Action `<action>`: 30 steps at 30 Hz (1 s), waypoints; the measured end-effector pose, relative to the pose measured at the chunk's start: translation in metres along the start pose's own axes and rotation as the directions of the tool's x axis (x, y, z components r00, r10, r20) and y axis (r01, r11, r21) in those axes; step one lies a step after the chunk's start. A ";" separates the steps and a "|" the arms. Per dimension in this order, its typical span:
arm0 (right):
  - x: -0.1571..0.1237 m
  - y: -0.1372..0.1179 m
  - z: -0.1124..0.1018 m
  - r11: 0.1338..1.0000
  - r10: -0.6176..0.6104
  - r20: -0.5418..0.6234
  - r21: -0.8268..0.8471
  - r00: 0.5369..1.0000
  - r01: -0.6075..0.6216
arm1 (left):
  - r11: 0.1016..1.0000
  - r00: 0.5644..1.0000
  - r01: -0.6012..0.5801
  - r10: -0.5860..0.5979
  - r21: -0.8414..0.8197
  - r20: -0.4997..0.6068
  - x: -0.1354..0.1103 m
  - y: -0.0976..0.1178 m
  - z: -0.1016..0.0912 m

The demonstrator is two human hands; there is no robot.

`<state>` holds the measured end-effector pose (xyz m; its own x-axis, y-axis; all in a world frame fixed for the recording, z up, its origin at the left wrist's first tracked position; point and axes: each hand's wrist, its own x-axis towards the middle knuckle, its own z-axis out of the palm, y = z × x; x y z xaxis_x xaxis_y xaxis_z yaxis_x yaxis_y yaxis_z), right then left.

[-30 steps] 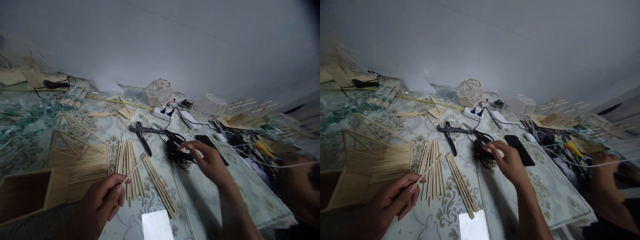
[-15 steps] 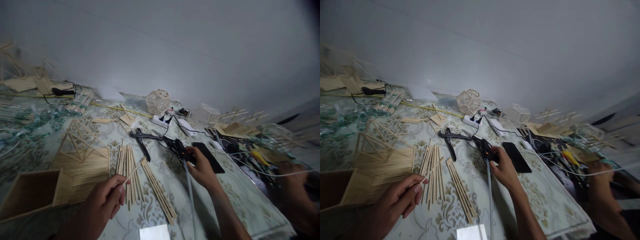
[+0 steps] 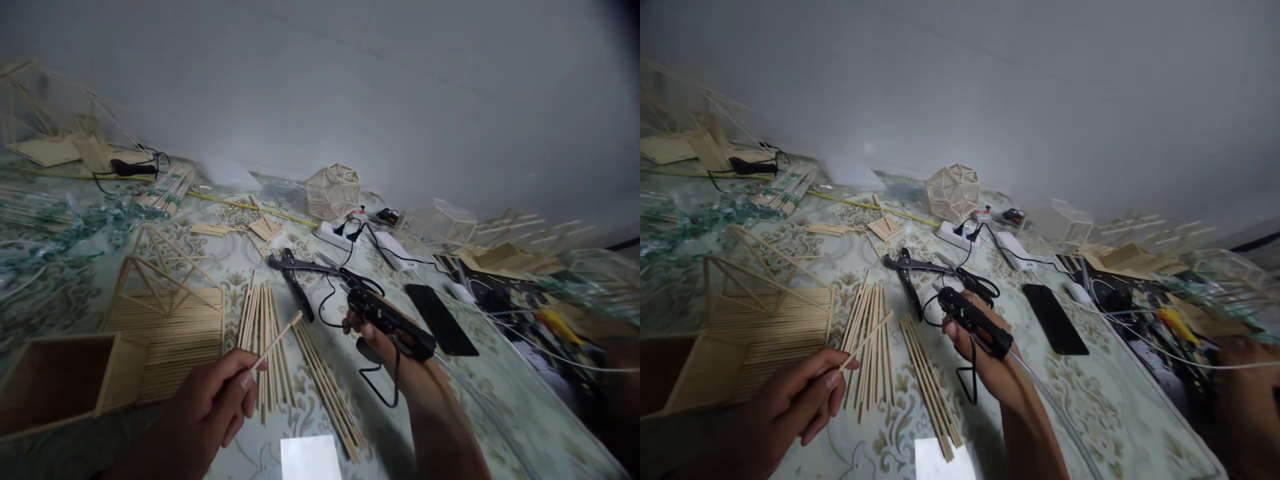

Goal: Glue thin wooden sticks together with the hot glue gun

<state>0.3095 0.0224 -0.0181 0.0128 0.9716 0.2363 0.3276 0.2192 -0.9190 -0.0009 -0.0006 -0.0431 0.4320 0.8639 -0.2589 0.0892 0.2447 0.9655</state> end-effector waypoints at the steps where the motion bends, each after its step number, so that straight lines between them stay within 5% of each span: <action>1: 0.000 0.001 0.000 0.998 0.058 -0.012 0.006 0.998 -0.058 | 1.000 1.000 0.008 -0.008 -0.002 -0.019 -0.001 -0.001 0.001; 5: 0.002 0.002 -0.007 0.944 0.298 -0.107 0.179 0.948 -0.277 | 0.999 1.000 0.027 -0.026 0.019 -0.018 -0.002 -0.003 0.000; 11: 0.006 -0.005 -0.004 0.884 0.228 -0.111 0.440 0.967 -0.158 | 0.996 0.998 0.021 -0.026 0.085 0.050 -0.001 0.000 -0.008; 17: 0.005 0.005 -0.006 0.891 0.097 -0.117 0.452 0.988 -0.034 | 0.995 0.998 0.003 -0.010 0.098 0.065 -0.002 0.002 -0.009; 22: 0.009 0.008 -0.008 0.880 0.134 -0.159 0.474 0.978 -0.043 | 0.995 0.998 -0.008 0.002 0.100 0.060 -0.003 0.003 -0.007; 30: 0.014 0.013 -0.009 0.956 0.221 -0.463 0.277 0.858 -0.096 | 0.996 1.000 0.000 -0.002 0.086 0.023 -0.003 0.001 -0.007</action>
<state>0.3230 0.0384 -0.0239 0.5208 0.8410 0.1463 0.0499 0.1410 -0.9887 -0.0084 -0.0001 -0.0413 0.4525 0.8531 -0.2597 0.1659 0.2056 0.9645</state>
